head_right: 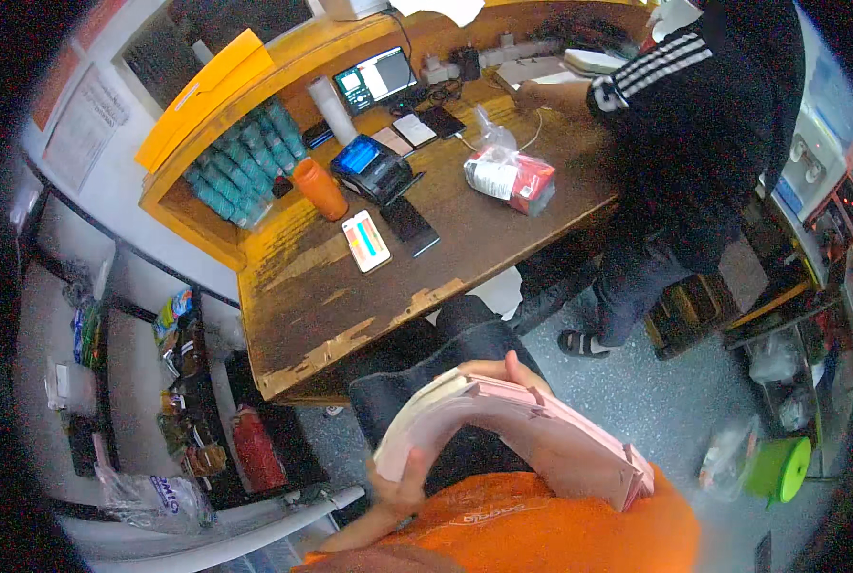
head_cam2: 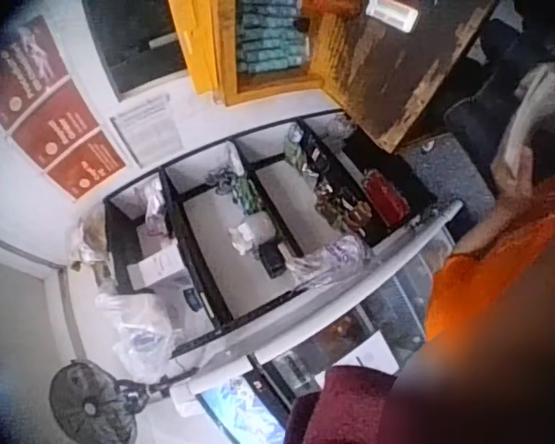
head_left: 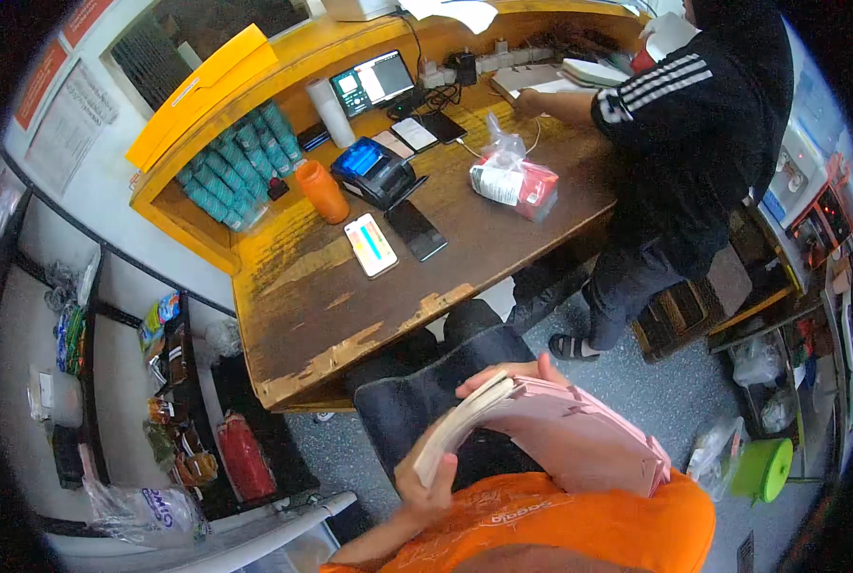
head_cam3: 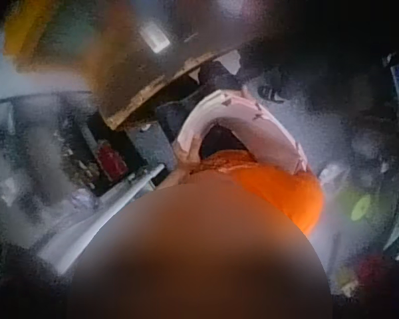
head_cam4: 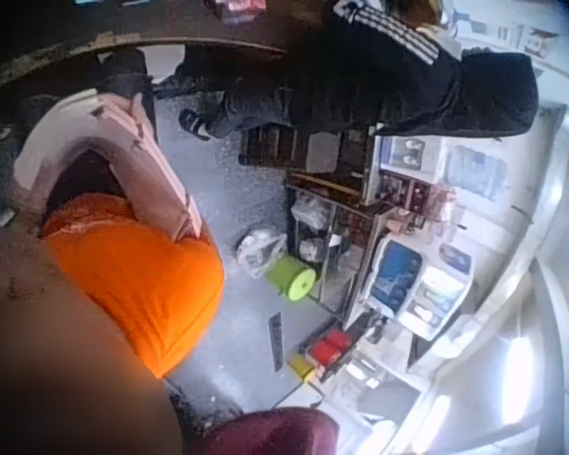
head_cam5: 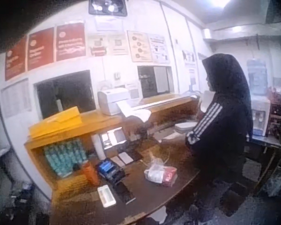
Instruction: The person retrieves a small orange container from a freezer, walks to a counter, and assembles multiple white and red cardboard food boxes by hand. They fold and snap the boxes into shape, stacking them on the counter while another person works nearby.
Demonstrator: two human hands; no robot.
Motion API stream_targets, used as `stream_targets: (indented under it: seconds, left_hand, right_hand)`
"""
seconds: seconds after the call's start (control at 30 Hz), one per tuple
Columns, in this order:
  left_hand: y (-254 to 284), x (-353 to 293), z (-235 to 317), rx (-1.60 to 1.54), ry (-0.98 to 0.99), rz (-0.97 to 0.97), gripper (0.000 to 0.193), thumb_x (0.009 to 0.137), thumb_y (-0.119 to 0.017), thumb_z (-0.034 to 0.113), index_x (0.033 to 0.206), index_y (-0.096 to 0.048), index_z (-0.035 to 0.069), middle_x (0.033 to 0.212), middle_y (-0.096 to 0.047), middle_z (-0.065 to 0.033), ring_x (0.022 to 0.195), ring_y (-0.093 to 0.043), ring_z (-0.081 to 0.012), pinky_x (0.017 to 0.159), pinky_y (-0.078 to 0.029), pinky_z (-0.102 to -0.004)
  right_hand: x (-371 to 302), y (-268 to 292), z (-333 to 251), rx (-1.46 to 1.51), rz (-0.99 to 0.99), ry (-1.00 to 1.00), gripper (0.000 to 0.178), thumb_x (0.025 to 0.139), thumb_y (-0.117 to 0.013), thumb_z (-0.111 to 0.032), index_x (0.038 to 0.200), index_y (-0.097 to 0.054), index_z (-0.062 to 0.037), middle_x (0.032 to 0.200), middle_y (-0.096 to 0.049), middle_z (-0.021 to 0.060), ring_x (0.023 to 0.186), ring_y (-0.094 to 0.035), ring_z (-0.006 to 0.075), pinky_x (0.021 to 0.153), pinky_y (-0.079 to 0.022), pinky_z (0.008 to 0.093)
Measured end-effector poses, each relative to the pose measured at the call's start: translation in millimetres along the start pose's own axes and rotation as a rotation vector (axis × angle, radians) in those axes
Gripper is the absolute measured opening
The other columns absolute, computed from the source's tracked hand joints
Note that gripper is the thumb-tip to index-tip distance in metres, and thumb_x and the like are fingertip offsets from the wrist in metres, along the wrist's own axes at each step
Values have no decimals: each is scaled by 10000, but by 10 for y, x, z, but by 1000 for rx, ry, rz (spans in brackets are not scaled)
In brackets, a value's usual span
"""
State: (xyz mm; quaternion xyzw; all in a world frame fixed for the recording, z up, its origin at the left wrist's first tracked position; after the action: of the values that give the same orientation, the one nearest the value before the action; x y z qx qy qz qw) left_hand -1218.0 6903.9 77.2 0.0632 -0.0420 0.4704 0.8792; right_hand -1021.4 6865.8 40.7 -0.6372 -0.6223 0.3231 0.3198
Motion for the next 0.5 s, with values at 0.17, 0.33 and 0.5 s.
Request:
stream_targets:
  seconds: [0.17,0.33,0.5]
  left_hand:
    - [-313,110,-95,-47,-267,-109,767,928,-628,262,1494,-289,-130,1512,-377,-295,1405,-406,-387,1159,-317,-471]
    - [-603,170,-292,290,-486,88,1025,867,-663,521,1517,-210,-129,1525,-310,-338,1400,-377,-447,1167,-283,-516]
    - [-1125,427,-530,655,-80,453,1119,875,-639,655,1533,-131,-93,1504,-284,-384,1358,-378,-538,1144,-311,-551]
  right_hand:
    - [232,122,10,-139,64,2,1006,988,-209,-738,1239,-598,155,1347,-562,321,1205,-620,367,1070,-460,473]
    - [393,137,98,-88,128,-51,1097,941,-204,-811,1327,-515,168,1398,-533,315,1167,-638,338,1039,-481,420]
    - [634,-118,12,-386,-51,47,1084,864,-409,-853,1402,-475,86,1394,-551,268,1184,-619,273,999,-508,370]
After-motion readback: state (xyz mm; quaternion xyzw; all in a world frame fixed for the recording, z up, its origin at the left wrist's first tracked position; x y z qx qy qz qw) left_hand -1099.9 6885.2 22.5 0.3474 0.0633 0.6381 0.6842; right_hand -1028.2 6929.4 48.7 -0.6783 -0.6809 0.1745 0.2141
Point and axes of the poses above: each hand's wrist, its own x-axis towards the middle knuckle, its own y-axis out of the back of the hand, z = x × y, the point moved 6 cm from there along x, towards the middle knuckle
